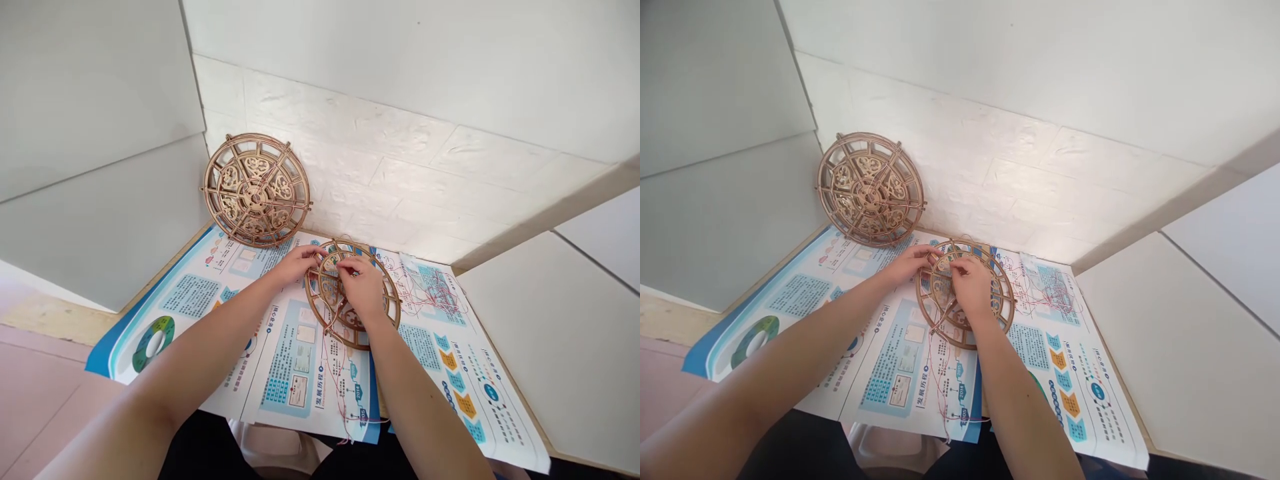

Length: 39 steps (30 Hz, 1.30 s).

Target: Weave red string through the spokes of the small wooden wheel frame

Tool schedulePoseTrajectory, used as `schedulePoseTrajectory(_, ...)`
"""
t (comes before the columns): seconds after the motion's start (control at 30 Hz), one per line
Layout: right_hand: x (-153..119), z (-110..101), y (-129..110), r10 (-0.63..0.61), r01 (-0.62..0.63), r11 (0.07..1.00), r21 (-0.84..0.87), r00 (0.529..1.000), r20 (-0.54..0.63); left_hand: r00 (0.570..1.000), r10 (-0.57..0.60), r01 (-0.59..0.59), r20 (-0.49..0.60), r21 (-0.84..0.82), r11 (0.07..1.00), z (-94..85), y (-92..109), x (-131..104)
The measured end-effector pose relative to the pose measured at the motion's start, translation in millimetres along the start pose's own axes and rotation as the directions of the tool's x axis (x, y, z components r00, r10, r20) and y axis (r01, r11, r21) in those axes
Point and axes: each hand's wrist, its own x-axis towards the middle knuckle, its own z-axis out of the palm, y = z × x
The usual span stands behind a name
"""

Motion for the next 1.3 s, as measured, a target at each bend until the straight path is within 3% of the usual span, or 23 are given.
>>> schedulePoseTrajectory(0.1,4,-6,5,0.056,-0.055,0.998,0.033,0.998,-0.018,0.999,0.010,-0.009,-0.030,0.032,0.999,0.5,1,-1)
schedulePoseTrajectory(0.2,4,-8,5,0.020,-0.021,0.999,0.032,1.000,0.009,0.999,-0.003,0.005,-0.044,0.049,0.999,-0.9,0,-1)
schedulePoseTrajectory(0.37,-5,1,-4,0.024,-0.034,0.996,0.083,0.993,0.113,0.999,0.018,-0.016,-0.029,0.068,0.998,-5.0,-3,2)
schedulePoseTrajectory(0.5,-9,8,-8,0.046,-0.064,0.984,0.166,0.993,0.113,1.000,0.029,-0.028,-0.012,0.044,0.999,-5.8,-3,2)
schedulePoseTrajectory(1.03,-10,12,-19,-0.113,0.143,0.978,-0.152,0.975,0.190,0.984,0.141,-0.159,0.113,0.173,0.972,-4.1,-4,3)
schedulePoseTrajectory(1.3,-7,13,-19,-0.085,0.116,0.979,-0.168,0.980,0.181,0.981,0.153,-0.174,0.117,0.202,0.964,-5.9,-7,6)
